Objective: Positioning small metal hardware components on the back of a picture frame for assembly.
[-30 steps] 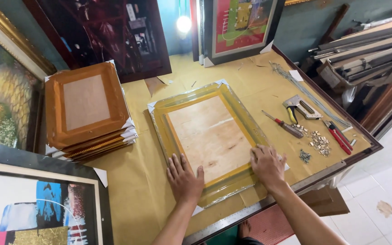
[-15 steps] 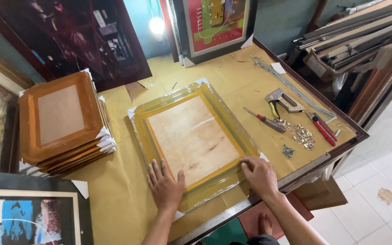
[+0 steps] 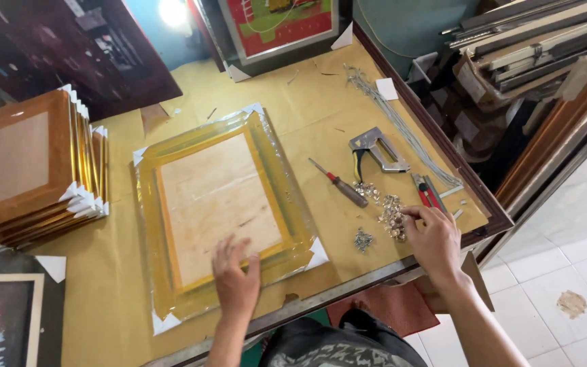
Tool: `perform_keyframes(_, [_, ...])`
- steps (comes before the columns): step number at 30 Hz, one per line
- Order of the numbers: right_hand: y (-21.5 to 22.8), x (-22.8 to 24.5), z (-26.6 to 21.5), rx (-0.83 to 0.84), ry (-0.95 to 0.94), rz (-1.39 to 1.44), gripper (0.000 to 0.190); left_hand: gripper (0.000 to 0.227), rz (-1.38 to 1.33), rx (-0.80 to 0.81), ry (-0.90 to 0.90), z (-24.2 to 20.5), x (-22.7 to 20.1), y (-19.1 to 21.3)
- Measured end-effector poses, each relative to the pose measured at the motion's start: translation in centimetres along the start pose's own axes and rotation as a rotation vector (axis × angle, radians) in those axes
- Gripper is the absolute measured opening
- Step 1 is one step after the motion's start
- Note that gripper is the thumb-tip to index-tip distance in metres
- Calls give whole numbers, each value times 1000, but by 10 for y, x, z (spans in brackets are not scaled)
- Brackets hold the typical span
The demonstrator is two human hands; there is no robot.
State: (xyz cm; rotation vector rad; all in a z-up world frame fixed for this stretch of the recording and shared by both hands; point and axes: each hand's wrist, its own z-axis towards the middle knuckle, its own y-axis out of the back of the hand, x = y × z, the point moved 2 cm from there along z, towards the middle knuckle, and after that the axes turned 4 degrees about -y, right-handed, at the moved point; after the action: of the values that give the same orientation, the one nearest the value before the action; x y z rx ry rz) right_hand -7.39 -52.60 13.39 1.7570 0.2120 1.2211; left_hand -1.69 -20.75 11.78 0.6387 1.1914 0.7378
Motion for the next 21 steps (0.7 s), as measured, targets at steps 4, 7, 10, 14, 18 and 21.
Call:
perform_keyframes(4, [13, -14, 25, 75, -57, -15, 18, 24, -304, 230, -15, -14, -62, -36])
perform_keyframes(7, [8, -13, 39, 161, 27, -97, 19, 23, -439, 435, -228, -20, -93, -47])
perform_keyframes(10, [-1, -1, 49, 227, 71, -156, 18, 19, -404, 710, -83, -15, -105, -50])
perform_keyframes(14, [-8, 21, 60, 340, 54, -244, 25, 22, -329, 691, -87, -2, -102, -55])
perform_keyframes(18, [-19, 36, 73, 412, 95, -381, 28, 27, -289, 701, -33, 9, -92, -64])
perform_keyframes(21, [-19, 44, 76, 372, 132, -412, 25, 24, -290, 656, -17, 17, -102, -62])
